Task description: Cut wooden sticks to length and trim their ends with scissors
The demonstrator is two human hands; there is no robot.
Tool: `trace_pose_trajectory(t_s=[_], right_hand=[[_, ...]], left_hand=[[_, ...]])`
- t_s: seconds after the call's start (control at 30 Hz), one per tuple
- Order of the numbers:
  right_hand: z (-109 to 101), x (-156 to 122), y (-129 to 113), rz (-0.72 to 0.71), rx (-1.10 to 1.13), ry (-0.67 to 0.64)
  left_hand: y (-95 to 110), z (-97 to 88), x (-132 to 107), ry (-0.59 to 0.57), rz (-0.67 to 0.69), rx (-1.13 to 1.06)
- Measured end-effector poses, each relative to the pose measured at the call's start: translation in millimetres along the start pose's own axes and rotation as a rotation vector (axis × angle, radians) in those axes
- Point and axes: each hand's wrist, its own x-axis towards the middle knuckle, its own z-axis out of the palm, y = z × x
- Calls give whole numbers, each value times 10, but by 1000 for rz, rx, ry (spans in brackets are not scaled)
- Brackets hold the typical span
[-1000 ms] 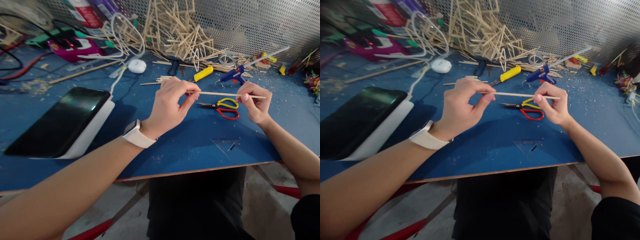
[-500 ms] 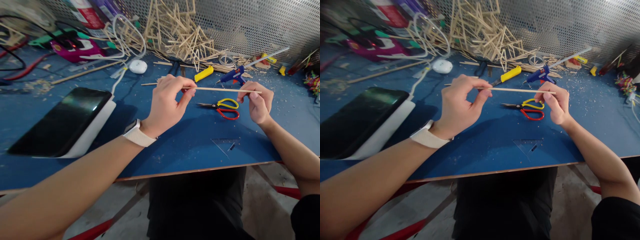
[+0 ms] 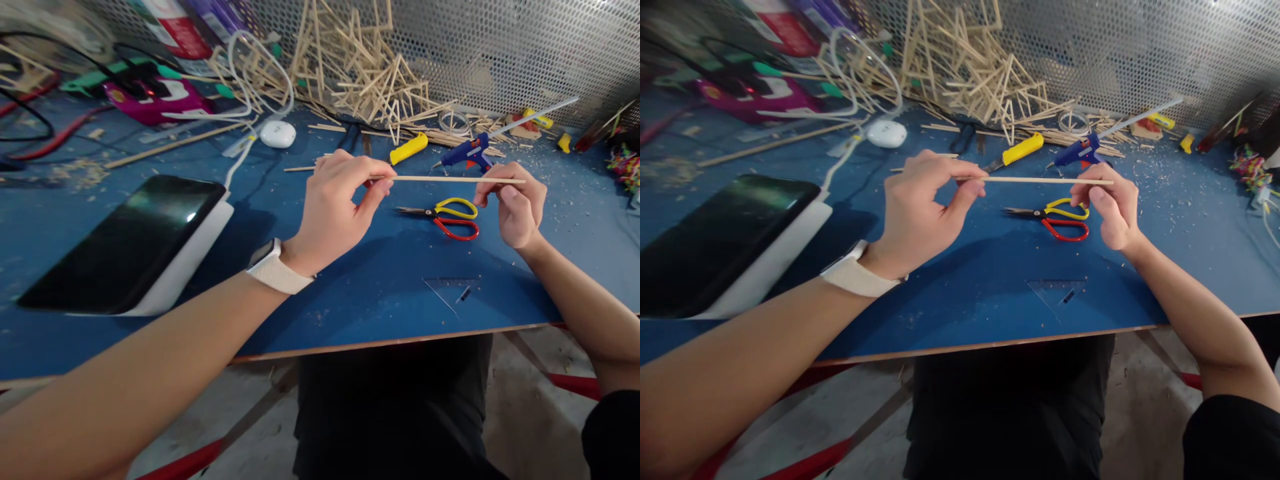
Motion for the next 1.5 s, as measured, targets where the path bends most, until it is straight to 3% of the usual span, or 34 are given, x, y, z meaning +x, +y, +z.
trace_pose_trajectory(t_s=[0.4,0.8,1.5], right_hand=[[14,4,3,18,-4,23],[-9,28,85,-115,73,-50],[-5,35,97,-127,78,3]], left_hand=[[9,-14,9,-4,4,14],[23,-31,10,-55,-55,-1],[30,-38,22,15,62,50]])
